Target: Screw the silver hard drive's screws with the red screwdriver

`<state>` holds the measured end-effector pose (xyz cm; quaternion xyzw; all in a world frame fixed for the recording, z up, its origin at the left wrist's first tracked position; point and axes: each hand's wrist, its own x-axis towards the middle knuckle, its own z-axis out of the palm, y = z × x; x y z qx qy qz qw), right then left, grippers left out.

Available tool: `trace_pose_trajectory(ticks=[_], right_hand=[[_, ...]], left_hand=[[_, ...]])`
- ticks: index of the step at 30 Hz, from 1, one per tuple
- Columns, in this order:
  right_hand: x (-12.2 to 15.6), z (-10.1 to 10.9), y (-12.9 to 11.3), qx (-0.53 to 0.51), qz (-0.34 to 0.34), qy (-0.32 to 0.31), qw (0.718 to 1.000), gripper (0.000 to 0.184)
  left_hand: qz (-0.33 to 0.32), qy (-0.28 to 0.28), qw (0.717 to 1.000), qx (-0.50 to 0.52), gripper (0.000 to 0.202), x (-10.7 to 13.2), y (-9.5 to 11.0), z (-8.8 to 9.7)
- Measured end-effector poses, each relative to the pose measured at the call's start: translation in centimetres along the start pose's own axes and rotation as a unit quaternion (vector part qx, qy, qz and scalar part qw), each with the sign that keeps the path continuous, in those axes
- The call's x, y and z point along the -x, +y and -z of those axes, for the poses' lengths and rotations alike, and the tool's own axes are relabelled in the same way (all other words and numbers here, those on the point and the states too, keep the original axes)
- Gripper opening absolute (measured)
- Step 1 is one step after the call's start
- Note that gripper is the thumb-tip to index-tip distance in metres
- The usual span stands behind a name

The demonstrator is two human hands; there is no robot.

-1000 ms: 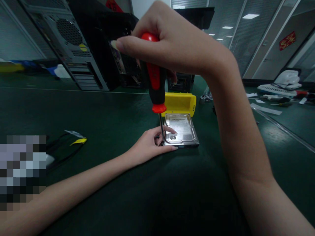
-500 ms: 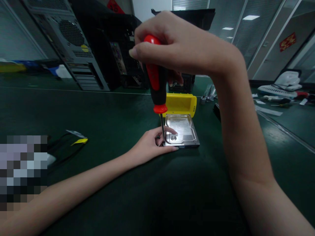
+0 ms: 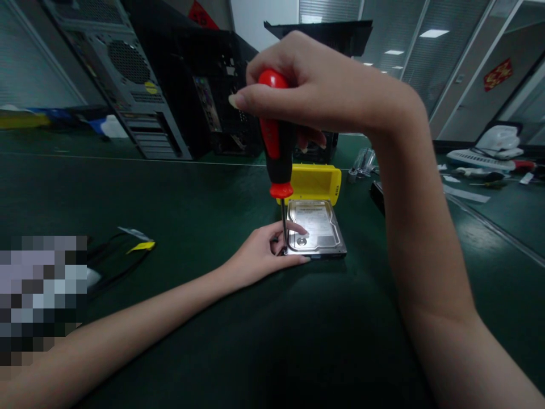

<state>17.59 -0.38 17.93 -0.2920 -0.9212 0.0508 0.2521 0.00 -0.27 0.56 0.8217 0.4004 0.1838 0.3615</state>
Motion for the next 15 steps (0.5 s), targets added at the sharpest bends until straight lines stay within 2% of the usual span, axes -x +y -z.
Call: trace_pose_trajectory(ticks=[9, 15], right_hand=[[0.23, 0.11, -0.33, 0.039, -0.018, 0.031, 0.999, 0.038], [0.28, 0.12, -0.36, 0.019, 0.002, 0.011, 1.000, 0.042]], left_hand=[[-0.007, 0.009, 1.000, -0.006, 0.058, -0.10, -0.34, -0.17], [-0.009, 0.004, 1.000, -0.008, 0.060, -0.12, -0.56, -0.14]])
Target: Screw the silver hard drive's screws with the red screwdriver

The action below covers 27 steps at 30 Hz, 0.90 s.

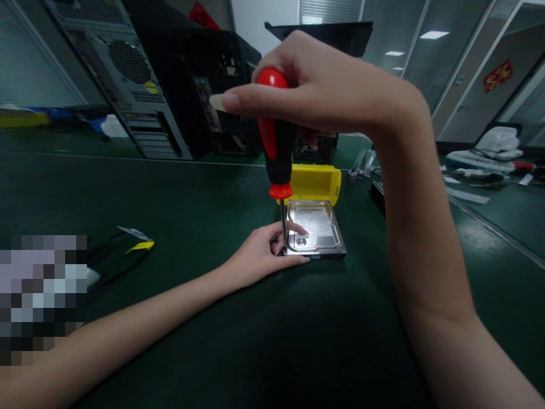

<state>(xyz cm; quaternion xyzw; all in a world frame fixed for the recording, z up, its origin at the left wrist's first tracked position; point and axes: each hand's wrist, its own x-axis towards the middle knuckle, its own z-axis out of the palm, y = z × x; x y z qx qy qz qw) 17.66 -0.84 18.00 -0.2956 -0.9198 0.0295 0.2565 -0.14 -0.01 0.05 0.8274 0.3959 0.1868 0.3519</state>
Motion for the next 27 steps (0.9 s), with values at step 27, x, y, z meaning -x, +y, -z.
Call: trace_pose_trajectory(ticks=[27], right_hand=[[-0.08, -0.04, 0.12, -0.061, -0.016, -0.004, 0.998, 0.030]], left_hand=[[0.011, 0.006, 1.000, 0.004, 0.060, 0.04, 0.37, 0.03]])
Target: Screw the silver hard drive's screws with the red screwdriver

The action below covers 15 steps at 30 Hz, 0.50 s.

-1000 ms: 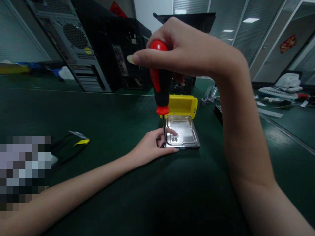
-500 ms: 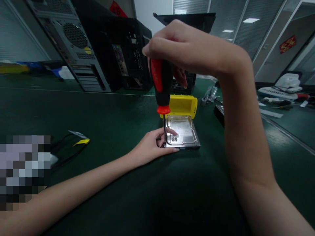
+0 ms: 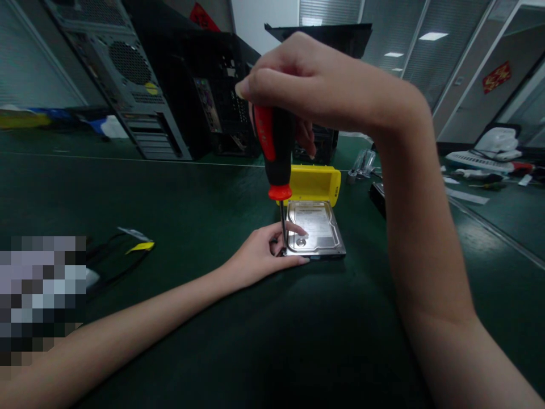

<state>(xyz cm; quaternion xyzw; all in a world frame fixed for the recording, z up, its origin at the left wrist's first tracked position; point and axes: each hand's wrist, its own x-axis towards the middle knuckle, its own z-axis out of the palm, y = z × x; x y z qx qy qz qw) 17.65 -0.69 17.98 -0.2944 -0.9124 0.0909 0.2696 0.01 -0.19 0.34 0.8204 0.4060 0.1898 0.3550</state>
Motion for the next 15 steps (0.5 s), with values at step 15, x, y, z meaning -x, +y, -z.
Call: trace_pose_trajectory(ticks=[15], right_hand=[[-0.05, 0.10, 0.01, 0.015, 0.045, -0.006, 0.999, 0.035]], left_hand=[[0.007, -0.008, 1.000, -0.005, 0.060, -0.03, 0.10, 0.10]])
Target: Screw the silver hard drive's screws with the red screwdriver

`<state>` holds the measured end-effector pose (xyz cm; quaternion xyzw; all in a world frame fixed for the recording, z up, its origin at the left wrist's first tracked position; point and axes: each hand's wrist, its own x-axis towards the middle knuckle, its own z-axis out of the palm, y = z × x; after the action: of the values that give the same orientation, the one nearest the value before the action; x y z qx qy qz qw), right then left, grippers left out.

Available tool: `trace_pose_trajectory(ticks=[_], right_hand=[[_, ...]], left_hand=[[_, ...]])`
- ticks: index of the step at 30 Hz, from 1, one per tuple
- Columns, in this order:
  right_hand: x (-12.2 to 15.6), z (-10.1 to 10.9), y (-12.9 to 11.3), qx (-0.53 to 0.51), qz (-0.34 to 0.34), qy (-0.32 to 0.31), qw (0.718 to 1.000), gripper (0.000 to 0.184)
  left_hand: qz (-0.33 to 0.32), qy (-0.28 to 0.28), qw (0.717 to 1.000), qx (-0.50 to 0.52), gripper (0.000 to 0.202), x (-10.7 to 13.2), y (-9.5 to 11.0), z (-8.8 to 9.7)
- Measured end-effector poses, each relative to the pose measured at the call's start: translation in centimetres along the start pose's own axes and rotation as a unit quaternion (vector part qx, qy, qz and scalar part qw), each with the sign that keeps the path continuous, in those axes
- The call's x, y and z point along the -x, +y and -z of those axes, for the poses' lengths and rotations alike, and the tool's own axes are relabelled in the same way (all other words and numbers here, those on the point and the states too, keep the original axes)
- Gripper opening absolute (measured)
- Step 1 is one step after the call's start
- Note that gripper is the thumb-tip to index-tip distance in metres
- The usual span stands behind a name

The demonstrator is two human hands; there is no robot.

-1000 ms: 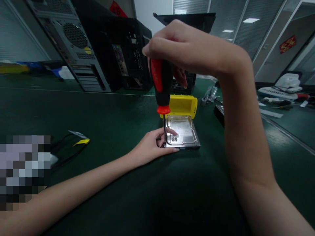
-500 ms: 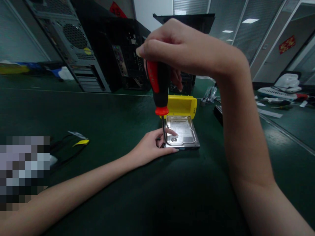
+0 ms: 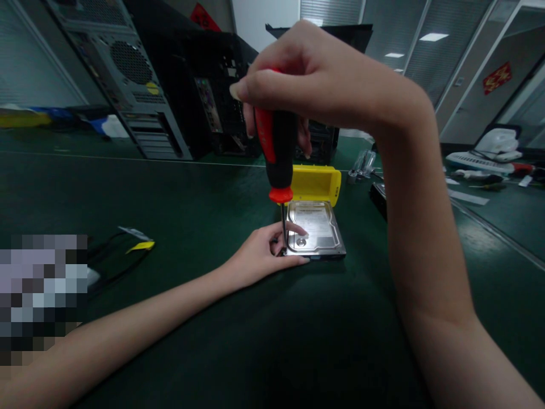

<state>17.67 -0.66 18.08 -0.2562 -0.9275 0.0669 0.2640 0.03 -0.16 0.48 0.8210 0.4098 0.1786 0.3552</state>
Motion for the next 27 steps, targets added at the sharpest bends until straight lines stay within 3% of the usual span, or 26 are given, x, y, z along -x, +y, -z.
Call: trace_pose_trajectory(ticks=[7, 12, 22, 27], right_hand=[[-0.4, 0.3, 0.3, 0.130, 0.051, 0.017, 0.990, 0.040], [-0.4, 0.2, 0.8, 0.146, 0.074, 0.032, 0.986, 0.038], [0.1, -0.2, -0.1, 0.087, -0.023, 0.022, 0.996, 0.042], [0.1, -0.1, 0.0, 0.102, -0.009, 0.020, 0.995, 0.045]], left_hand=[[-0.009, 0.005, 1.000, -0.001, 0.060, 0.0, -0.4, -0.2], [-0.012, 0.007, 1.000, 0.006, 0.059, 0.1, -0.1, -0.1], [-0.016, 0.009, 1.000, 0.003, 0.060, 0.0, -0.3, -0.2], [-0.014, 0.010, 1.000, 0.002, 0.059, 0.0, -0.3, -0.2]])
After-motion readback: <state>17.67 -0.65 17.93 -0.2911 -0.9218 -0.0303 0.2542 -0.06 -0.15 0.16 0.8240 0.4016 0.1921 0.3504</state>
